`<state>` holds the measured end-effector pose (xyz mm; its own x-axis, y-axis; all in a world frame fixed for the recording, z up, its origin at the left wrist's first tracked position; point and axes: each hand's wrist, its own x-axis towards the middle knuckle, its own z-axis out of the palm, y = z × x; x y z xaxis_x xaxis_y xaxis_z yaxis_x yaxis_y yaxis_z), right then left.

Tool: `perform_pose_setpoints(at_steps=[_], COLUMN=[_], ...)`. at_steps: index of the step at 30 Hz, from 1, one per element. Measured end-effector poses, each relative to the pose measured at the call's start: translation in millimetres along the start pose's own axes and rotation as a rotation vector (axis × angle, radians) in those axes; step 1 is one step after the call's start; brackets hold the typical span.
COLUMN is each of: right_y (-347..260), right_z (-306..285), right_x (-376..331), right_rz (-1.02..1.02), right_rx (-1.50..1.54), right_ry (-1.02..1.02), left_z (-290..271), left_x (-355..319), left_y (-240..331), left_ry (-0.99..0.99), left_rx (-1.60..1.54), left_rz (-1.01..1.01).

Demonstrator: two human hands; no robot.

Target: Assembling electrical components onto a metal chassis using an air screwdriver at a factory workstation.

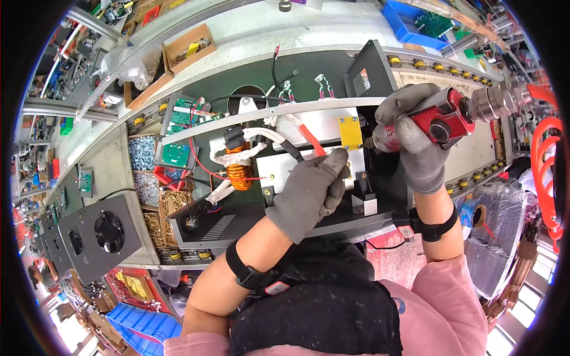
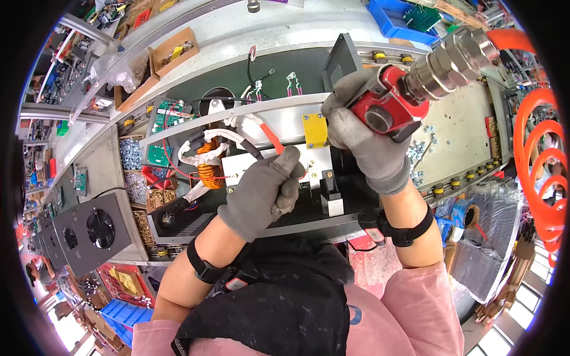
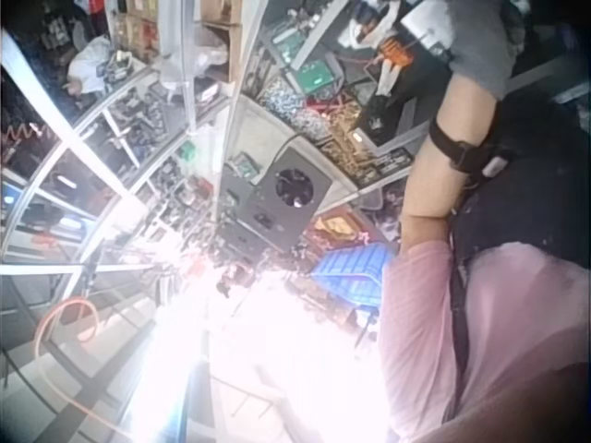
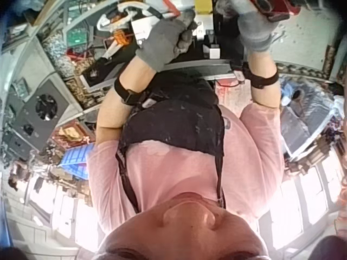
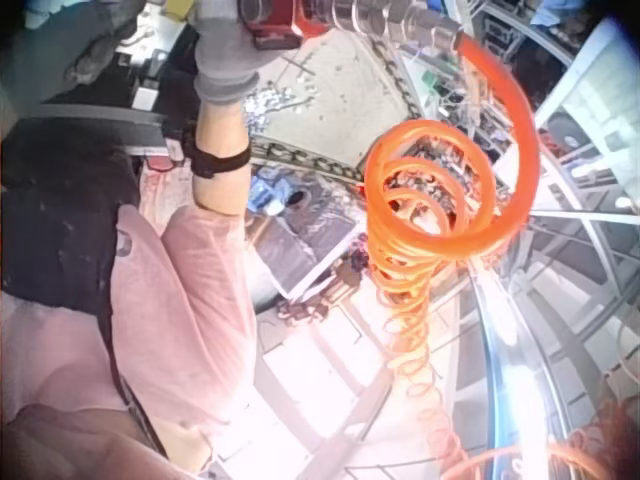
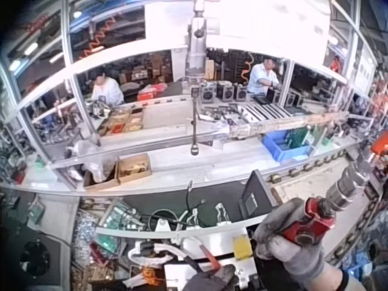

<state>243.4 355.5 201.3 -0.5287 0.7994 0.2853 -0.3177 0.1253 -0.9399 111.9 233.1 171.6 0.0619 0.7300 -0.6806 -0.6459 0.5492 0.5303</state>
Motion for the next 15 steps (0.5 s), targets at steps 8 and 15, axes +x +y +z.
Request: perform_pose_setpoints(at_steps=[8,15], right_y=[1,11], right_z=[-3,-9], right_x=[-13,-19], right_rz=[0.048,-0.218], right_rx=[0.039,-0.164], right_ry=[0.115,-0.072], left_z=[-6,-5], left_x=[-1,1], left_y=[-3,0], left_ry=[-0.037,-0.021], left_rx=[-0.030,0.012], left_rz=[0.005,-0.022])
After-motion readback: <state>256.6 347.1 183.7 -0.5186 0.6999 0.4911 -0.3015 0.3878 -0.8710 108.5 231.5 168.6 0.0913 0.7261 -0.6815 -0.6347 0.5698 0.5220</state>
